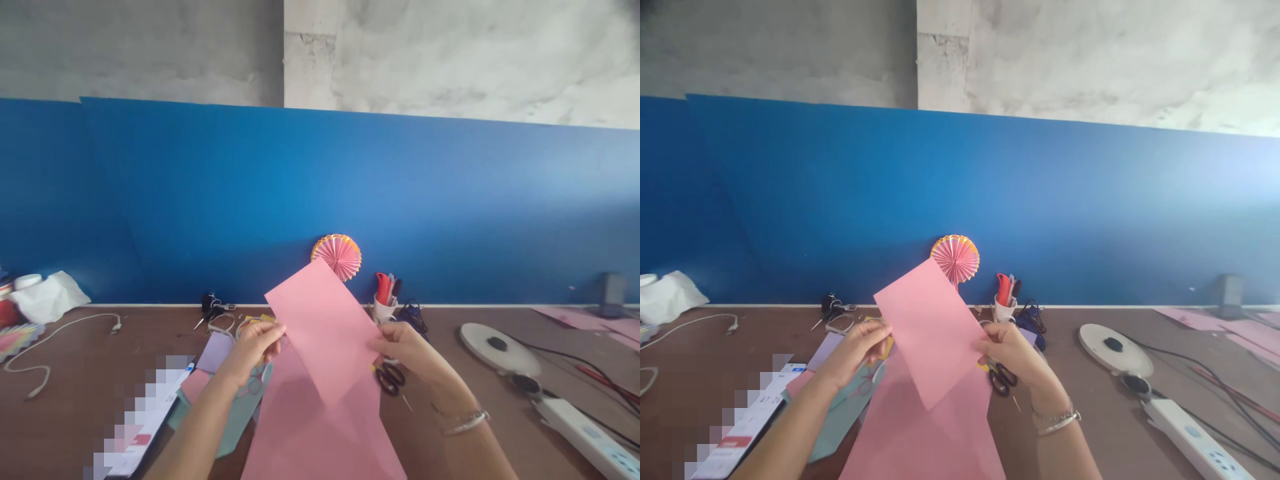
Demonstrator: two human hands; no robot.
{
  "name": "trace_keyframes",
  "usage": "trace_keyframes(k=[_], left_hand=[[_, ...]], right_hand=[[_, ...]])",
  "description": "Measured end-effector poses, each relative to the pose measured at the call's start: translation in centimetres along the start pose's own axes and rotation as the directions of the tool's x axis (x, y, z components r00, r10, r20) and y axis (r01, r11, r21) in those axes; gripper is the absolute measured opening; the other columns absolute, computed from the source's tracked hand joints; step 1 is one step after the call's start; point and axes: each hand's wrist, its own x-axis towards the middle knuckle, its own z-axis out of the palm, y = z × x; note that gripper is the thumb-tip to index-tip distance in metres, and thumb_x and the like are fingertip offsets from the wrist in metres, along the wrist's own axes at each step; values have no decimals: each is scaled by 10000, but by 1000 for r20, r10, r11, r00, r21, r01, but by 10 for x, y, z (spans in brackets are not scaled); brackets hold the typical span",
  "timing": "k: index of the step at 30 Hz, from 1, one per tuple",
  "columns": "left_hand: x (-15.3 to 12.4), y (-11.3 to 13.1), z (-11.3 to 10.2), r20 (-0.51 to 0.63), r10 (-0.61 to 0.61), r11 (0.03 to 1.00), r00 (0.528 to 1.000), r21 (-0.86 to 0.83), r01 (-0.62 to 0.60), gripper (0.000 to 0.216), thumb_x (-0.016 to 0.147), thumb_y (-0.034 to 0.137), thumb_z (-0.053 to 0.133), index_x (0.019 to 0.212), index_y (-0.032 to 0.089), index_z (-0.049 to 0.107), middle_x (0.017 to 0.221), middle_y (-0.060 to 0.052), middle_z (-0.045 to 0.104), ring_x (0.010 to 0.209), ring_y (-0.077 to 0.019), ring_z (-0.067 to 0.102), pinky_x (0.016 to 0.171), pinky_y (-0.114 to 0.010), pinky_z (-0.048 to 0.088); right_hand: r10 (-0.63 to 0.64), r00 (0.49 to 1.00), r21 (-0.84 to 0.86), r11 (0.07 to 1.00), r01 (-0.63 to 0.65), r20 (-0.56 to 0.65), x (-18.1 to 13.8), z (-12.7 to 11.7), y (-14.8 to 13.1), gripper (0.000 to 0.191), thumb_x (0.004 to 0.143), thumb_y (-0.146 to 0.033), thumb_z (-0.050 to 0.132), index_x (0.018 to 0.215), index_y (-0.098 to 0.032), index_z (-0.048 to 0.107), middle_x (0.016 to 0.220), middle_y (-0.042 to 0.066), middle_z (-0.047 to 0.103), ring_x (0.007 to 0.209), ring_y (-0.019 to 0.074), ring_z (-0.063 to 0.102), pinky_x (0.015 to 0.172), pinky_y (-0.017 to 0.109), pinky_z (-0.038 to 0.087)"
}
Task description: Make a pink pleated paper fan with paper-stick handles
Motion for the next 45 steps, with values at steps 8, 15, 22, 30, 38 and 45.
trace_keyframes(k=[8, 15, 22, 30, 38, 45], left_hand=[[-1, -4, -1, 84, -53, 999, 995, 11, 52, 351, 672, 461, 676, 568, 130, 621, 488, -14, 571, 388, -70, 420, 419, -209, 293], [-1, -6, 25, -242, -66, 932, 968, -362, -27, 358, 609, 452, 740, 536, 120, 626, 510, -16, 593, 419, -54, 418, 430, -195, 309], [-4, -22, 59, -233, -200, 792, 952, -611, 17, 305, 536, 343, 816, 612, 134, 609, 542, 23, 578, 465, -47, 424, 468, -177, 324], [-11, -30, 72, -263, -113, 870, 958, -492, -32, 308, 613, 417, 759, 594, 132, 644, 545, 11, 568, 529, -88, 449, 559, -225, 371], [-7, -22, 61, -339, -146, 857, 929, -513, -52, 320, 586, 339, 794, 782, 107, 695, 725, -57, 679, 621, -136, 599, 527, -216, 423], [6, -1, 25, -530, -205, 743, 823, -632, -222, 238, 564, 175, 800, 745, 106, 663, 682, -25, 667, 571, -93, 609, 493, -158, 451]], right_hand=[[24, 998, -29, 999, -22, 52, -1, -9, 6, 319, 669, -433, 723, 642, -124, 647, 561, 10, 598, 489, 108, 529, 472, 216, 360], [-28, 936, 530, 818, 223, -350, 22, 15, 10, 301, 682, -498, 656, 764, -209, 649, 597, -8, 593, 610, 149, 570, 635, 280, 473], [-83, 996, 175, 982, 75, 40, 16, 88, 7, 289, 656, -435, 702, 812, -193, 683, 751, 33, 662, 730, 198, 578, 654, 278, 461], [-91, 947, -37, 996, 84, -309, 5, 115, 3, 362, 701, -544, 575, 558, -211, 574, 657, 30, 632, 733, 218, 586, 716, 305, 474], [-206, 946, 30, 975, 221, -250, 14, 87, 10, 361, 734, -450, 593, 504, -187, 502, 566, 4, 543, 609, 159, 515, 619, 279, 422], [-219, 908, 428, 825, 367, -356, 28, 37, 21, 316, 712, -349, 626, 484, -184, 481, 471, -47, 452, 475, 88, 405, 514, 220, 336]])
